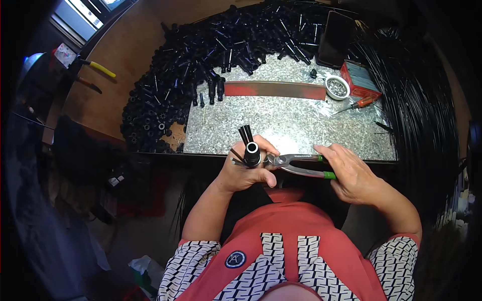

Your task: Assembling black connector pieces and measuring bundles of black cables at a factory workstation.

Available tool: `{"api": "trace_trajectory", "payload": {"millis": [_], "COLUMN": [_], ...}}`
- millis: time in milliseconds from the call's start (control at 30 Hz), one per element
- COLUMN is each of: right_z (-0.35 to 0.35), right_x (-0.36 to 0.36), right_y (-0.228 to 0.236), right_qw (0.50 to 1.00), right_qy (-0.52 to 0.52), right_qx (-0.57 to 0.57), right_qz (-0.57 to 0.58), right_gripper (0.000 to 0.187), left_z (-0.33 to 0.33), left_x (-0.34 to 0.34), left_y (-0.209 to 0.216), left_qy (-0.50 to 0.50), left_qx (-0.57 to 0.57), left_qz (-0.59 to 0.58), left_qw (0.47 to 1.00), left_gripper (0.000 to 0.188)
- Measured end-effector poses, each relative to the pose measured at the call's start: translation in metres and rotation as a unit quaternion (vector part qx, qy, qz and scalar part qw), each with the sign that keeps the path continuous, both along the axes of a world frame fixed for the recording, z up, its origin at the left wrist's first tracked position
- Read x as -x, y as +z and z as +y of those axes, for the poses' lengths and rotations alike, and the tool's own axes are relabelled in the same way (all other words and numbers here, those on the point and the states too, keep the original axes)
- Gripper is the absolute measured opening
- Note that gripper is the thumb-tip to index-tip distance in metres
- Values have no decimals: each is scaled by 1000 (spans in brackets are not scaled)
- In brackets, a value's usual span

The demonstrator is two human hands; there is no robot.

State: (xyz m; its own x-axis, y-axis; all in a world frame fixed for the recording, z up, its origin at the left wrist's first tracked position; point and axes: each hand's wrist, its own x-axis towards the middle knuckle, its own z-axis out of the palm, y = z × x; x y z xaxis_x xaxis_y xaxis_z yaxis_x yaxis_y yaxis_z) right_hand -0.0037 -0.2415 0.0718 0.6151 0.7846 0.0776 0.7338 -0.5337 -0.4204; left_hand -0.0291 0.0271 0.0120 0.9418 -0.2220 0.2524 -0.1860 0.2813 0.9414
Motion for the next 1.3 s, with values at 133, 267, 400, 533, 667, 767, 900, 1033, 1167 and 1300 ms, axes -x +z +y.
{"api": "trace_trajectory", "payload": {"millis": [133, 267, 400, 533, 667, 767, 900, 1033, 1167, 1300], "right_z": [0, 0, 1, 3, 6, 8, 16, 18, 24, 29], "right_x": [-3, -2, -1, -2, -1, -1, -2, -2, -2, 0], "right_y": [-4, -10, -7, -5, -1, -2, -5, -21, -37, -44], "right_qw": [995, 993, 993, 994, 994, 993, 990, 990, 989, 989], "right_qy": [45, 66, 46, 44, 32, 24, 23, 31, 31, 21], "right_qx": [-11, -40, -40, -25, 0, 10, 1, -46, -107, -107], "right_qz": [90, 91, 102, 98, 108, 118, 138, 128, 100, 102], "right_gripper": [71, 72, 71, 71, 70, 67, 64, 49, 41, 40], "left_z": [1, 0, 0, 2, 2, 2, -1, -3, -4, -3], "left_x": [1, 2, 3, 3, 2, 3, 6, 6, 7, 10], "left_y": [-2, -2, -4, -6, -9, -8, -6, -9, -10, -10], "left_qy": [-22, -25, -18, -29, -11, 4, 30, 43, 60, 78], "left_qx": [45, 46, 41, 58, 28, 30, 70, 79, 74, 79], "left_qz": [20, 46, 48, 48, 45, 42, 35, 16, 17, 10], "left_qw": [999, 998, 998, 997, 999, 999, 997, 996, 995, 994], "left_gripper": [59, 64, 64, 61, 56, 54, 52, 52, 53, 52]}}
